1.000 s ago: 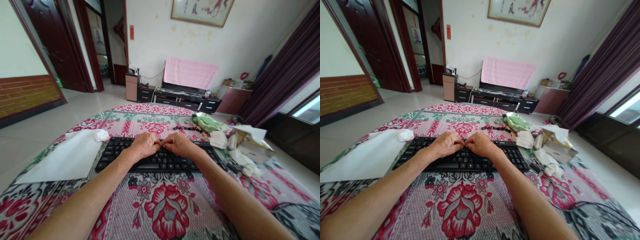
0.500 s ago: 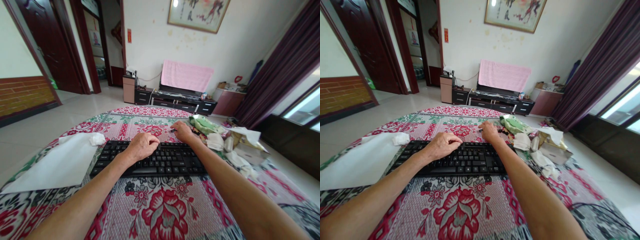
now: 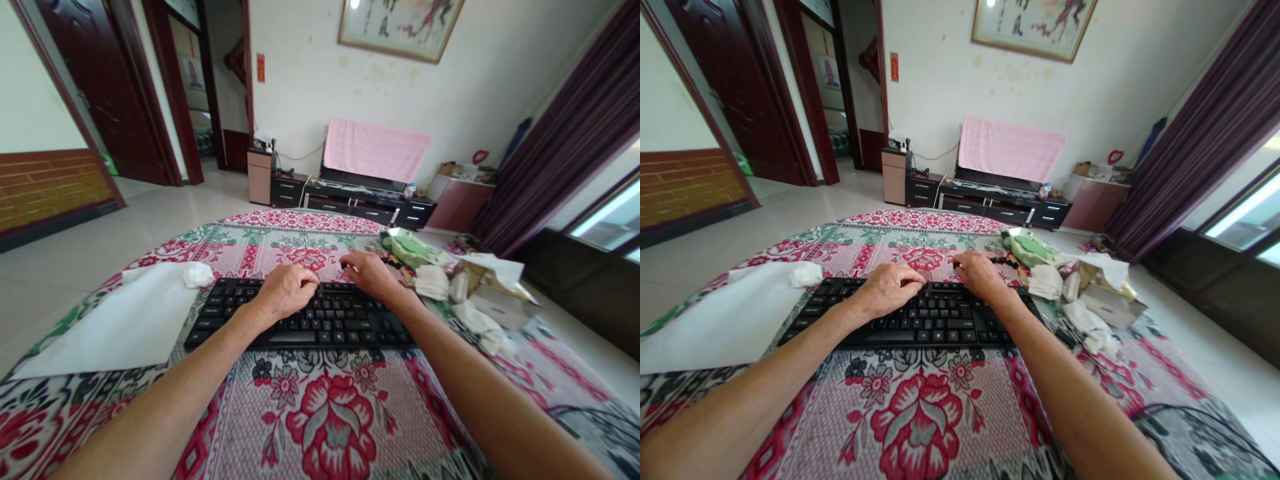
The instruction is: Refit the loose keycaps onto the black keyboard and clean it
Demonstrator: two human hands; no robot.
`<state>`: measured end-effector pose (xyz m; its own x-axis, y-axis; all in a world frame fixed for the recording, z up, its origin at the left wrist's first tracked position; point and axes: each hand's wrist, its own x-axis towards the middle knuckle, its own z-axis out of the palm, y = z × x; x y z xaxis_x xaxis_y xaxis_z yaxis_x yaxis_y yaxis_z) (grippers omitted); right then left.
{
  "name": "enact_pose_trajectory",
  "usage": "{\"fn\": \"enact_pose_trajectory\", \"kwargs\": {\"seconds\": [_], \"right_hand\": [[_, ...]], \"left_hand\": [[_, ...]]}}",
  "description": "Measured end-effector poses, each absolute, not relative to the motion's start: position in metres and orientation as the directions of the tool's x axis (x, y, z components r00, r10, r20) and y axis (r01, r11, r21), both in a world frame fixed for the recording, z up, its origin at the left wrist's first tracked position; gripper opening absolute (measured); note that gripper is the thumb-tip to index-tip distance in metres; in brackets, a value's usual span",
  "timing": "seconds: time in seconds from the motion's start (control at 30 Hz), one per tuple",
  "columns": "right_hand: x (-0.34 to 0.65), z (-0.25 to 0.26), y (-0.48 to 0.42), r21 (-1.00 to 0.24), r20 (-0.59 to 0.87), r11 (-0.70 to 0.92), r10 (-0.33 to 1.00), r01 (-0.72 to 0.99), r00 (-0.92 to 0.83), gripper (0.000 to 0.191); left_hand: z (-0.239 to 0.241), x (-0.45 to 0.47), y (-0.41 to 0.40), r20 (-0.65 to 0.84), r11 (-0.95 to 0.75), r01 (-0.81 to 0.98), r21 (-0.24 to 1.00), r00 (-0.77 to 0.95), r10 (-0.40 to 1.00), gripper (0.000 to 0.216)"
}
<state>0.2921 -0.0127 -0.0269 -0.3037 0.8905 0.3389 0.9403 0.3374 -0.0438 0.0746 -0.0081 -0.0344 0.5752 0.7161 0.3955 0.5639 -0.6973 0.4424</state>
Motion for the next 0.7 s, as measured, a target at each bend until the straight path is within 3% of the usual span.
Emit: {"fn": "enact_pose_trajectory", "kwargs": {"seconds": [0.13,0.3,0.7], "right_hand": [[0.287,-0.019,-0.037,-0.238,0.384,0.377,0.883,0.895,-0.270,0.023],[0.279,-0.007,-0.054,-0.406,0.318,0.385,0.910,0.829,-0.267,0.020],[0.266,-0.027,-0.047,-0.364,0.253,0.466,0.883,0.806,-0.396,0.025]], "left_hand": [[-0.037,0.074,-0.007,0.389,-0.713,0.559,0.424,0.598,0.701,0.024],[-0.038,0.074,-0.006,0.387,-0.727,0.557,0.402,0.616,0.686,0.025],[-0.038,0.074,-0.007,0.387,-0.730,0.546,0.411,0.620,0.682,0.025]]}}
